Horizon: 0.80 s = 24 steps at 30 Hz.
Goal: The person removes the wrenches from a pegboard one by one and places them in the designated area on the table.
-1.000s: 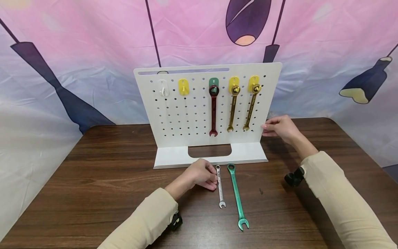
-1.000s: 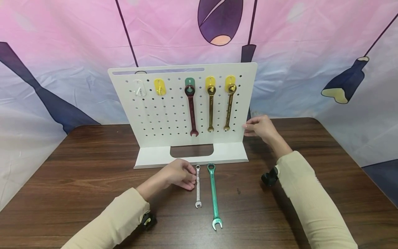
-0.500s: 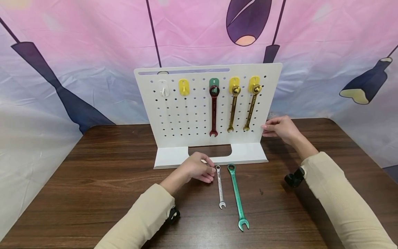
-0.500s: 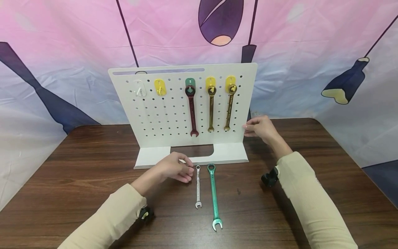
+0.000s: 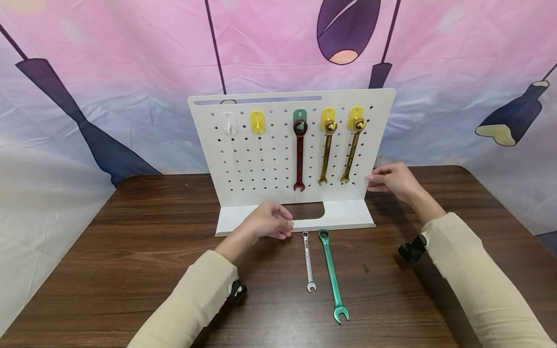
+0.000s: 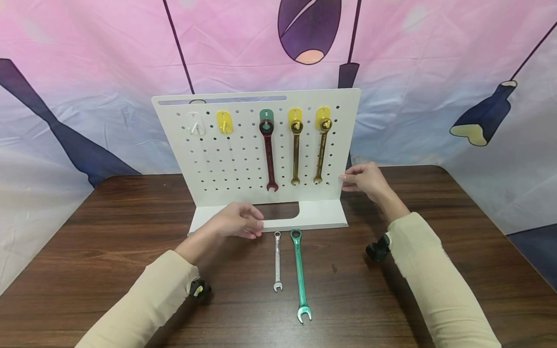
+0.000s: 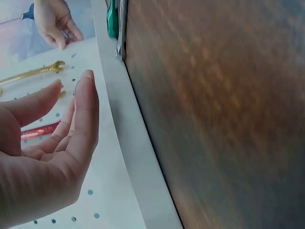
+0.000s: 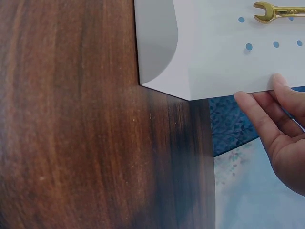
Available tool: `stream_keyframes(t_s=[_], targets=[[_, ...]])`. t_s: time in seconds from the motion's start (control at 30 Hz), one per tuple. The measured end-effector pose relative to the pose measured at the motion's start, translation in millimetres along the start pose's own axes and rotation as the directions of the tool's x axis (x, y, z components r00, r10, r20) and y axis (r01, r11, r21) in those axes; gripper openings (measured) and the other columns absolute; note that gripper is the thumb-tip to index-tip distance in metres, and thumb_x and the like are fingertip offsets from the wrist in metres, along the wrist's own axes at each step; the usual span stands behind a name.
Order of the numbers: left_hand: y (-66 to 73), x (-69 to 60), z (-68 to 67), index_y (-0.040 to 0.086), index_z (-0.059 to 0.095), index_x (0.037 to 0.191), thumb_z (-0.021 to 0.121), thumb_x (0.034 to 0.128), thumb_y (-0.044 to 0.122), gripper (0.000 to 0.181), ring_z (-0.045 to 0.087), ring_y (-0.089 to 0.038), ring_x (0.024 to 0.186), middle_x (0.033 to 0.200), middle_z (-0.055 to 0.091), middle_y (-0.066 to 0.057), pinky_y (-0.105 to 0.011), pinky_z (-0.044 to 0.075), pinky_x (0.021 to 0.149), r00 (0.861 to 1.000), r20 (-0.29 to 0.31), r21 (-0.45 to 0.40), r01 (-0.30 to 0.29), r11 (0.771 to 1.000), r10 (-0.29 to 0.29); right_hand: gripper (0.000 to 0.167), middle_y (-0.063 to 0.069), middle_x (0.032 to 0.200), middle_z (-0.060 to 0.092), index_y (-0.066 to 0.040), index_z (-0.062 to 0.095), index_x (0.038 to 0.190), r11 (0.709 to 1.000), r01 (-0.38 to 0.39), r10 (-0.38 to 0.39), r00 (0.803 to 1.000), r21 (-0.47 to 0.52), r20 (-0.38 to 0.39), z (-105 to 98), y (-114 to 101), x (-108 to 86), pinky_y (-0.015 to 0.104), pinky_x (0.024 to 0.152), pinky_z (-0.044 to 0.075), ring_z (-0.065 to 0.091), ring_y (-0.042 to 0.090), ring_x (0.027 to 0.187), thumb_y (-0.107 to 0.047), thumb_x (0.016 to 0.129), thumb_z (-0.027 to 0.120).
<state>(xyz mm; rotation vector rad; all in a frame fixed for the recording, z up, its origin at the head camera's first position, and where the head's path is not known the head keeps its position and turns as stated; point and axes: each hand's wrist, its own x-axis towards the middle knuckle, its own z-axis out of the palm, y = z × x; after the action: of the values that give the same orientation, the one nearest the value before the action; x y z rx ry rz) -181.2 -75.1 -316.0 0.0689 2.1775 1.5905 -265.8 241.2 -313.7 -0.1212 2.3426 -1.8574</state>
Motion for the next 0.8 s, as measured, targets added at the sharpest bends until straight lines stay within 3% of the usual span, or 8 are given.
stream_keyframes(t_s=[0.5, 0.8], targets=[[6.4, 6.3, -17.1, -0.008, 0.054, 0.104, 0.058, 0.0841, -0.005, 0.020, 0.062, -0.028, 0.088, 0.102, 0.060, -0.024, -0.034, 0.057, 0.076, 0.997, -0.073, 0.012, -0.016, 1.000, 0.017, 0.010, 0.012, 0.092, 0.059, 0.010, 0.063, 0.091, 1.000, 0.002, -0.002, 1.000, -0.005, 0.001, 0, 2, 1.7, 0.044, 0.082, 0.053, 0.065, 0.020, 0.074, 0.003, 0.087, 0.057], [11.8, 10.8, -25.1, -0.010, 0.050, 0.113, 0.052, 0.0858, -0.008, 0.027, 0.058, -0.036, 0.099, 0.107, 0.057, -0.026, -0.036, 0.055, 0.081, 0.993, -0.101, 0.013, -0.055, 0.998, 0.056, 0.009, 0.012, 0.091, 0.060, 0.009, 0.064, 0.088, 1.000, -0.002, 0.002, 1.000, 0.009, 0.000, 0, 2, 2.5, 0.043, 0.082, 0.053, 0.066, 0.021, 0.075, 0.003, 0.087, 0.057]])
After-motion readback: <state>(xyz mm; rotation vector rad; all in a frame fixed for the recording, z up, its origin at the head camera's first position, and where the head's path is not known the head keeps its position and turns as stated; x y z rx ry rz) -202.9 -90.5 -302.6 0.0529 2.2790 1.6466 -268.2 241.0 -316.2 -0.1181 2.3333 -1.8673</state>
